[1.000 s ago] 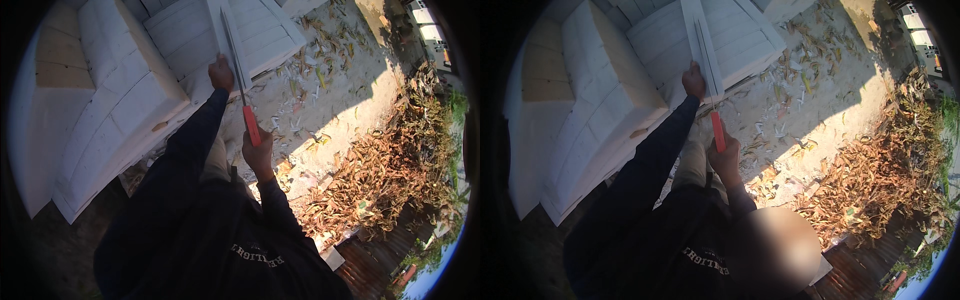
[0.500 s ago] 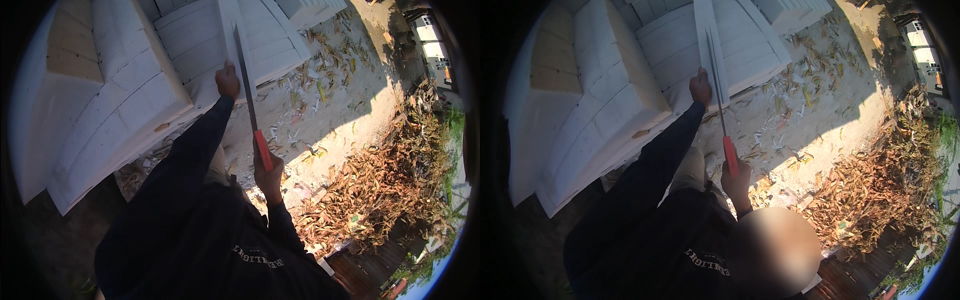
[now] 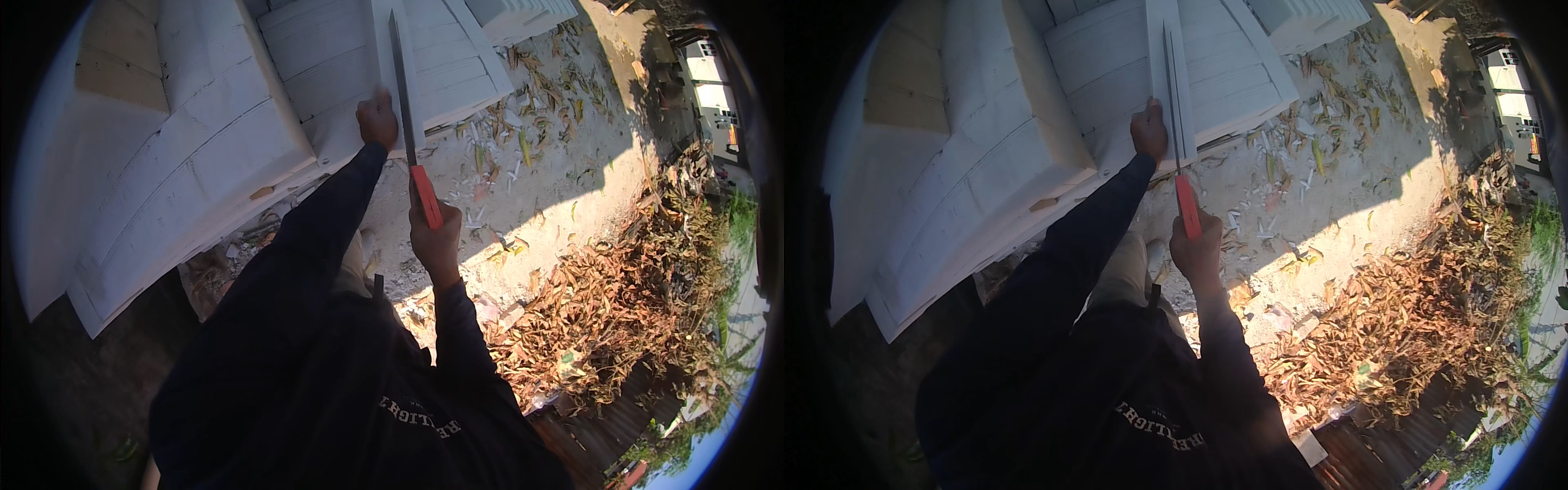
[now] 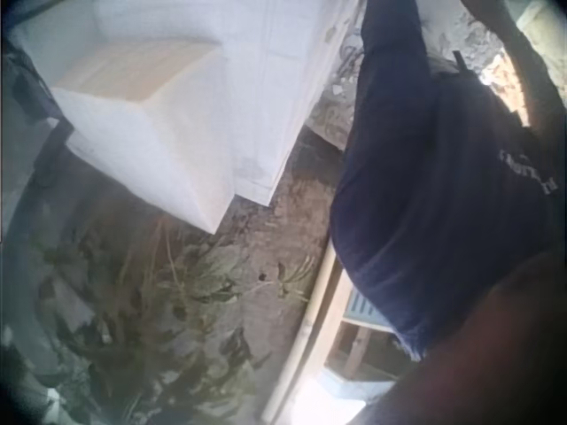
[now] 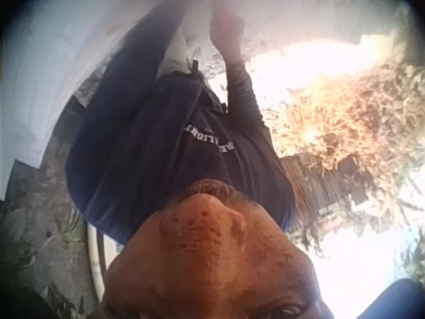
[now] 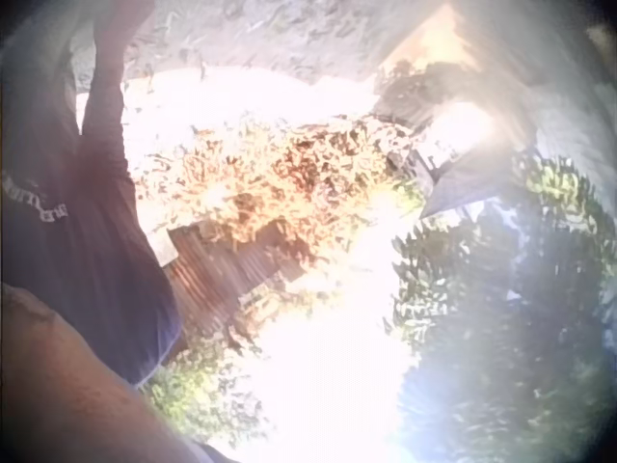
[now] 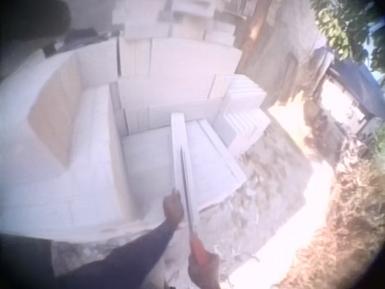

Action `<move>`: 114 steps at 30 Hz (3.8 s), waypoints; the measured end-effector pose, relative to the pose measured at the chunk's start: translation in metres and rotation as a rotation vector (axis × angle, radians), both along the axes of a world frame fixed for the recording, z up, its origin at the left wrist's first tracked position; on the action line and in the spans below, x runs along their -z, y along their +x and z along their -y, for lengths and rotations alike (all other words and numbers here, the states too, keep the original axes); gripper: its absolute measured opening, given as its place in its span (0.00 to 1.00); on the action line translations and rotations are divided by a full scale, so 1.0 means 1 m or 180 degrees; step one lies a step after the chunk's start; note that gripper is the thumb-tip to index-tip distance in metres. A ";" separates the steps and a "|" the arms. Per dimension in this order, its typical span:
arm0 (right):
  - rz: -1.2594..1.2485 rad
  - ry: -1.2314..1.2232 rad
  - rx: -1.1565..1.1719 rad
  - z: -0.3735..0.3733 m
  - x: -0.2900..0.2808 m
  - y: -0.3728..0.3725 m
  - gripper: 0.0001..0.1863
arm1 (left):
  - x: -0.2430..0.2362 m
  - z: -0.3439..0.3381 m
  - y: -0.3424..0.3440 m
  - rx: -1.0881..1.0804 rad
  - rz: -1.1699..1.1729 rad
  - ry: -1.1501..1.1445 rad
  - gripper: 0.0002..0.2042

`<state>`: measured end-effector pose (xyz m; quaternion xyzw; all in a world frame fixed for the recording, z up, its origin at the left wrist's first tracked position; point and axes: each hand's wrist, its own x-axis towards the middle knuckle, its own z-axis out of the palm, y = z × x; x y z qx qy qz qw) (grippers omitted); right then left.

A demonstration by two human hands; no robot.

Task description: The person uses a hand saw to cut a long white wooden plank into smaller pieces. They repeatedly position the plank, saw through it, and stack the cut pieces. At one point, they briefly handle a phone, a hat, and a mug before resuming the cutting task.

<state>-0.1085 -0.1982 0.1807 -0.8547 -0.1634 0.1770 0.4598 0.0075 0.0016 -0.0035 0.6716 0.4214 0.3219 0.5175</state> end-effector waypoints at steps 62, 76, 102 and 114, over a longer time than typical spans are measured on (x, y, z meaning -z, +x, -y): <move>0.0227 0.0354 0.0109 -0.001 0.012 -0.004 0.06 | 0.000 -0.003 0.004 -0.0172 0.0564 0.0048 0.21; -0.0004 0.0237 0.0110 0.003 0.023 -0.008 0.10 | 0.003 -0.007 0.012 0.0083 0.0313 -0.0178 0.21; 0.0075 0.0295 0.0252 0.043 0.026 -0.056 0.06 | 0.013 -0.020 0.005 -0.0062 0.0239 0.0116 0.22; 0.0092 0.0299 0.0362 0.065 0.038 -0.080 0.14 | 0.010 -0.019 -0.001 -0.0137 0.0254 -0.0211 0.21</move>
